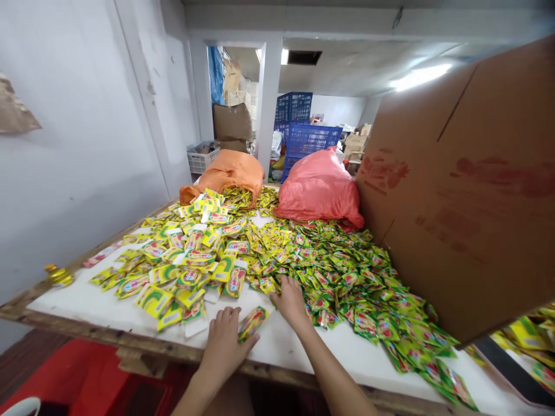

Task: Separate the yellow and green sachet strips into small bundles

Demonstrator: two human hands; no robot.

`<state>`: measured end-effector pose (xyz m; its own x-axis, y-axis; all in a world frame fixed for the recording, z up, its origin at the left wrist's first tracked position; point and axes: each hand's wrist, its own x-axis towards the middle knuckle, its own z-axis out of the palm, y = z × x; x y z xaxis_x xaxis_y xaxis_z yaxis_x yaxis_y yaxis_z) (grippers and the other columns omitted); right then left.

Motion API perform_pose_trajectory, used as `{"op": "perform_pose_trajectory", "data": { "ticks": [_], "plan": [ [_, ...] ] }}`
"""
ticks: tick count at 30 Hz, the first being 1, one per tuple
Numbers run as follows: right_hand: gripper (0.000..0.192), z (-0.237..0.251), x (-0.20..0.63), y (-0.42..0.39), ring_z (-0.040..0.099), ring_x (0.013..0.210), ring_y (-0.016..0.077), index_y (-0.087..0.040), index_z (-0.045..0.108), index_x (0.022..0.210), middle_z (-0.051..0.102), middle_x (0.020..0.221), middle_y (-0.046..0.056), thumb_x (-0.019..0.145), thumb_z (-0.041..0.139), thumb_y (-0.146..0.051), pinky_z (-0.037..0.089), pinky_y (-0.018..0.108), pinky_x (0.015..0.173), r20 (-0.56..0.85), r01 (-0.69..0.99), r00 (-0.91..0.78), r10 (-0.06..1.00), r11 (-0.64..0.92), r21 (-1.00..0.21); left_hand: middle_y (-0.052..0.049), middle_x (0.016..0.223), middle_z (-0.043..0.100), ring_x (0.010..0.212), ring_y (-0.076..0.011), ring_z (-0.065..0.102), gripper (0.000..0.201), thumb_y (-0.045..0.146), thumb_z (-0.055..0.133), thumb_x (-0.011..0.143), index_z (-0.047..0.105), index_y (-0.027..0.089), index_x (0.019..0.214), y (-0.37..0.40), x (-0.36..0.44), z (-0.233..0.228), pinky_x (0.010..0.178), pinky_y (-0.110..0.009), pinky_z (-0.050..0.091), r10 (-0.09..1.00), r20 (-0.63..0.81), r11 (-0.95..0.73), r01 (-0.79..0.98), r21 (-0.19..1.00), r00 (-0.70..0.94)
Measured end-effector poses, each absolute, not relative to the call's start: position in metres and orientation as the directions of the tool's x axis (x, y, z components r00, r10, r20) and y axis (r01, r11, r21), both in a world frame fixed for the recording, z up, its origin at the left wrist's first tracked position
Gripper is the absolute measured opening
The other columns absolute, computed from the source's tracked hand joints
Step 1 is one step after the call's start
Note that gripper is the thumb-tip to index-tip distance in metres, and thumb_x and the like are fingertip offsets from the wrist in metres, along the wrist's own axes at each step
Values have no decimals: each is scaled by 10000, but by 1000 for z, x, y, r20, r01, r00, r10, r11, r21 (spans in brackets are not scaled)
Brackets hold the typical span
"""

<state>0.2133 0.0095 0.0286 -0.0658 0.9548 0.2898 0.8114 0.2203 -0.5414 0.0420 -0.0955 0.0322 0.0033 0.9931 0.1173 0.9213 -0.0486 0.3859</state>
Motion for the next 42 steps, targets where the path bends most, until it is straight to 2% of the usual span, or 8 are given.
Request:
{"op": "perform_pose_trajectory", "data": {
  "ticks": [3,10,15,20,24,31,38,42],
  "plan": [
    [409,22,211,12,513,964,301,-146,576,996,607,966,137,597,669,-157,323,387,847,279,826,-61,958,206,-525,-129,1065,531,1024,-307,446,483,423,563,674,539,159,1077,-88,44,28,824,-375,324,999,39,-29,929,370,16],
    [139,12,233,3,535,861,234,-169,594,783,621,854,87,733,554,-292,378,313,757,297,763,-52,953,230,-604,-141,1082,550,1059,-311,453,436,385,565,658,532,154,1026,-74,52,26,859,-396,308,998,46,-60,903,426,45],
    [361,19,269,-2,526,599,160,-148,563,769,599,674,33,848,359,-435,386,239,538,284,692,-9,959,211,-690,-105,950,643,863,-268,600,502,341,642,597,467,150,1028,-62,37,26,744,-347,436,991,-22,101,614,783,-135],
    [261,19,252,-7,560,706,204,-168,597,748,627,728,54,805,461,-383,402,280,637,274,662,-36,961,228,-714,-64,839,701,792,-251,640,453,385,720,520,571,158,883,-58,36,29,709,-339,503,987,-45,75,197,978,-152],
    [163,11,229,-21,540,867,262,-181,620,781,631,806,82,748,530,-313,373,348,765,280,638,-29,960,233,-734,-62,793,707,733,-226,652,498,386,750,479,583,138,878,-60,41,28,654,-308,523,975,-79,90,44,995,-208],
    [229,14,254,-44,551,631,171,-181,563,665,600,635,10,767,506,-378,425,259,582,198,477,-125,972,234,-847,-105,825,716,696,-224,669,436,377,748,507,586,123,823,-71,37,38,625,-305,520,965,-193,178,-98,979,-176],
    [268,30,267,-32,567,553,140,-202,457,996,627,725,-5,766,513,-328,435,230,472,138,315,-164,977,184,-931,-141,836,711,687,-239,672,422,365,737,543,572,111,837,-73,51,43,605,-321,511,974,-219,200,-226,953,-62],
    [264,22,246,-43,581,659,195,-207,529,973,623,727,28,709,542,-198,447,326,632,127,650,-127,984,179,-739,-132,788,713,651,-223,663,402,352,741,547,582,106,822,-72,58,36,577,-305,503,964,-265,248,-245,937,-36]
  ]
}}
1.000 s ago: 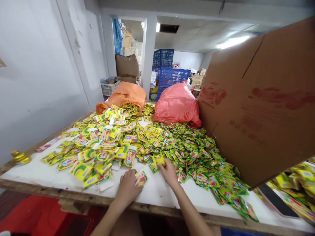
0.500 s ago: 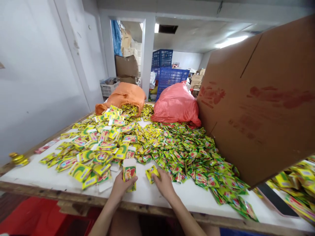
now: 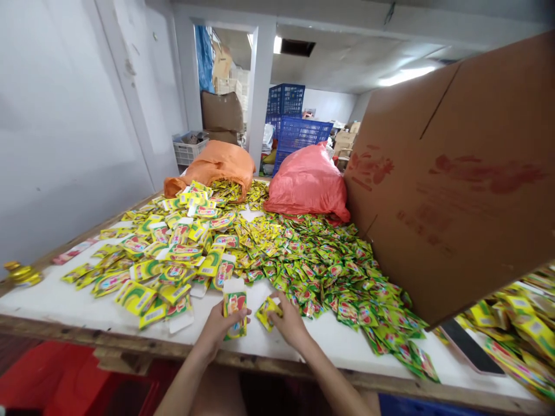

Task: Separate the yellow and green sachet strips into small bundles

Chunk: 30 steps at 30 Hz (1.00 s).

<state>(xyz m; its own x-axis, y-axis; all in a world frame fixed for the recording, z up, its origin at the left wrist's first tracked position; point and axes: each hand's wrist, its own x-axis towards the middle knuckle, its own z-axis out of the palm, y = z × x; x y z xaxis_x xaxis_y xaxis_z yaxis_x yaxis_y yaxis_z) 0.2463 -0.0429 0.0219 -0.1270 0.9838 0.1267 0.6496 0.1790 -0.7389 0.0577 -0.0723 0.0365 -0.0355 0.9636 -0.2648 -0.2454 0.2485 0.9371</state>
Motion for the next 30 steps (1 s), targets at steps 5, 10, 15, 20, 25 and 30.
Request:
{"op": "perform_pose_trajectory", "data": {
  "ticks": [5,10,15,20,25,30],
  "plan": [
    [495,39,239,-45,408,1101,311,-230,543,1082,477,1221,117,610,578,-85,286,436,890,137,883,-259,956,292,-368,-109,785,710,683,-198,647,403,342,732,559,642,92,863,-72,53,30,620,-279,490,956,-291,273,-267,924,-30],
    [527,49,246,-28,374,1151,272,-263,551,1049,490,1199,50,566,604,-60,229,405,950,-136,764,-588,798,492,-418,-105,790,705,724,-208,638,387,321,748,524,670,102,834,-67,50,19,663,-292,483,952,-304,302,-297,906,38],
    [403,37,258,-30,539,859,215,-200,530,914,564,924,33,542,625,-73,404,286,702,-175,792,-478,861,337,-509,-113,799,699,756,-233,633,384,315,761,485,676,96,788,-65,55,15,674,-303,474,954,-283,299,-238,924,102],
    [307,12,254,-60,566,726,165,-216,398,968,578,810,-8,701,550,-228,443,249,589,-90,440,-340,936,74,-895,-99,847,697,832,-230,619,371,299,701,595,656,97,902,-74,68,28,738,-294,455,933,-249,302,-188,935,258],
    [148,10,259,-85,541,803,193,-199,507,840,588,823,22,707,546,-250,417,296,714,8,471,-207,978,107,-876,-51,769,683,706,-193,593,294,256,669,609,649,92,852,-76,81,26,654,-272,441,909,-224,249,-27,968,352],
    [172,37,277,-86,523,880,211,-189,589,838,599,910,58,667,586,-187,378,284,749,-11,723,-355,935,267,-637,-11,715,657,666,-163,558,239,206,629,611,641,98,823,-74,89,21,635,-248,415,906,-191,180,64,982,377]
  ]
}}
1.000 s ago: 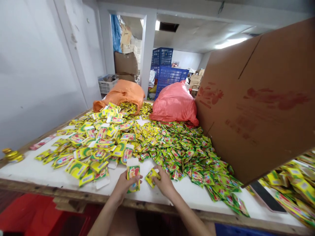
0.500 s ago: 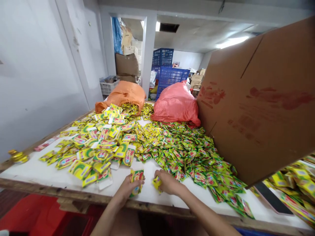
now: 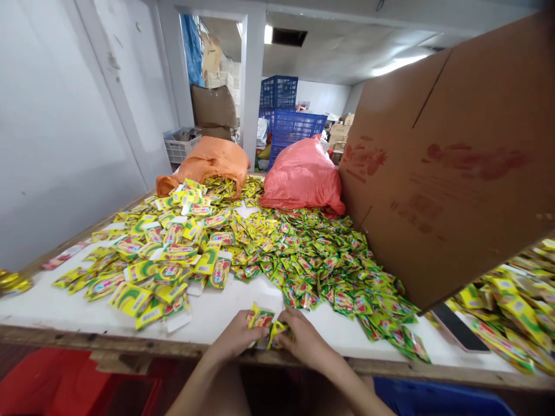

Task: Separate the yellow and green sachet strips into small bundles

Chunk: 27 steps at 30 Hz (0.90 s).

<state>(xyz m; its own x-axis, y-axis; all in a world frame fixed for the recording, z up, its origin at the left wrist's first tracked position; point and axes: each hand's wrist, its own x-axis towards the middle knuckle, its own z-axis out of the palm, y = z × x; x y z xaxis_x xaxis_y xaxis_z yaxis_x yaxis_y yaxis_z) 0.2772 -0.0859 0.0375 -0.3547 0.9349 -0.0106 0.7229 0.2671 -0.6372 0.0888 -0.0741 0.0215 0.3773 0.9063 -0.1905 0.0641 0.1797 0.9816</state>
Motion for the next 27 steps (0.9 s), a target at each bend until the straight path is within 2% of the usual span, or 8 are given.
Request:
{"op": "perform_pose_trajectory", "data": {
  "ticks": [3,5,7,9,12,16,20,27],
  "plan": [
    [171,47,286,-80,547,756,173,-192,587,808,622,808,27,645,596,-141,384,244,668,-81,699,-460,884,305,-647,5,626,615,586,-135,532,168,184,616,597,620,102,743,-73,93,23,570,-232,402,912,-190,194,27,981,363],
    [113,53,291,-74,537,678,150,-188,574,757,612,732,7,655,593,-144,391,231,622,-91,633,-468,879,262,-728,10,586,587,536,-124,523,141,204,624,585,595,110,686,-73,95,25,546,-237,412,914,-204,226,-21,974,350],
    [56,61,293,-67,514,618,132,-187,546,749,576,692,-6,709,573,-216,403,224,564,-41,473,-432,901,188,-861,19,542,549,482,-112,501,156,246,639,577,562,122,633,-73,98,27,511,-244,421,911,-232,268,-62,962,342],
    [138,68,289,-60,495,590,126,-194,514,810,538,703,-11,766,528,-324,416,224,514,36,237,-365,930,131,-963,34,511,506,452,-100,469,181,265,650,570,526,135,592,-73,100,27,482,-244,422,908,-232,275,-78,958,350],
    [239,73,274,-54,501,623,136,-209,477,919,522,756,-4,785,501,-405,435,238,522,134,53,-230,964,150,-987,46,505,476,456,-96,455,171,244,640,579,500,146,585,-73,103,23,480,-243,427,898,-189,229,-57,972,397],
    [172,67,255,-54,517,776,168,-208,488,938,522,833,18,797,492,-306,442,281,681,224,288,-191,956,273,-918,53,517,472,469,-95,463,113,206,592,599,499,149,630,-72,103,15,483,-226,413,902,-160,175,0,985,401],
    [155,71,254,-58,485,913,197,-197,499,914,484,931,47,764,476,-168,408,325,810,284,555,-310,908,415,-721,56,508,476,465,-95,458,81,197,557,610,505,149,650,-71,102,11,472,-214,399,904,-163,158,46,986,395],
    [246,90,250,-63,477,955,217,-197,477,954,482,979,72,735,455,-88,402,335,833,215,735,-418,883,468,-491,46,529,495,486,-107,470,102,223,568,619,525,148,673,-71,101,9,496,-226,410,903,-159,171,6,985,398]
  ]
}}
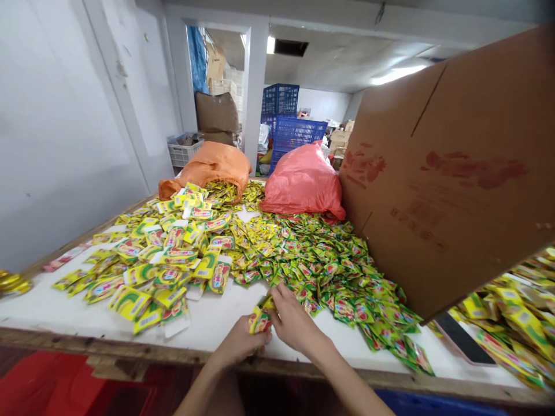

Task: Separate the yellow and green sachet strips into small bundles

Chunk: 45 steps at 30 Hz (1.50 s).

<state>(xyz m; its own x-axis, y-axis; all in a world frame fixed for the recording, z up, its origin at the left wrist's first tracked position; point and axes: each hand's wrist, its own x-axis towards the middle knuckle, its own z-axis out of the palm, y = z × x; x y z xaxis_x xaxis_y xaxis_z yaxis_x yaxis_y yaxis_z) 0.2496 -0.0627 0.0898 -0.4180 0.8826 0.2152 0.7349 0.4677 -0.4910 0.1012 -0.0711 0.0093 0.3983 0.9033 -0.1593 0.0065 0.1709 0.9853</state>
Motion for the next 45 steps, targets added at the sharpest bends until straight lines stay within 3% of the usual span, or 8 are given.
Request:
{"op": "perform_pose_trajectory", "data": {
  "ticks": [4,12,17,23,29,34,38,45],
  "plan": [
    [156,94,243,-65,485,936,216,-205,486,914,504,958,65,785,448,-126,402,336,806,238,737,-437,867,497,-458,40,524,504,484,-111,482,87,211,573,610,523,149,645,-71,102,9,498,-227,408,903,-162,184,-17,983,397],
    [84,86,236,-66,506,801,188,-203,493,864,552,809,28,816,465,-140,386,296,715,275,699,-385,881,473,-537,-6,593,602,594,-153,551,104,215,558,642,601,122,661,-71,97,14,611,-263,433,894,-134,163,-31,986,428],
    [189,80,245,-70,475,924,209,-216,505,1019,555,973,54,838,455,-186,350,353,805,425,680,-339,839,531,-506,-34,745,632,691,-161,552,283,254,655,630,597,103,863,-68,103,23,670,-261,426,918,-84,164,-179,970,389],
    [93,76,256,-77,377,1088,261,-236,607,784,495,1127,54,799,516,-240,297,431,893,419,742,-300,857,485,-462,-47,881,628,850,-201,545,393,310,698,628,587,119,953,-67,118,31,765,-272,416,904,28,83,-241,967,426],
    [174,59,264,-76,516,920,204,-212,548,957,573,961,57,806,508,-290,397,337,821,348,562,-164,923,377,-736,-17,799,603,746,-163,551,417,291,733,583,537,124,911,-59,118,14,665,-245,430,938,11,91,-280,956,346],
    [197,27,267,-79,550,762,172,-184,527,940,584,825,37,802,523,-325,440,270,710,275,380,-28,961,265,-886,34,741,569,657,-130,561,585,224,704,617,329,209,1066,-68,117,8,600,-228,429,969,-33,97,-253,962,245],
    [230,17,263,-78,546,742,175,-184,580,941,582,768,25,793,540,-357,436,268,694,242,346,-8,970,230,-910,-3,831,585,745,-151,598,452,241,601,723,314,232,1073,-78,111,16,705,-271,452,989,31,0,-208,978,148],
    [263,26,252,-72,543,824,184,-195,655,855,599,814,47,859,435,-338,431,290,743,304,329,-185,934,350,-877,8,713,581,704,-154,573,149,236,581,728,488,173,826,-73,97,19,644,-237,432,967,34,-12,-87,996,253]
  ]
}}
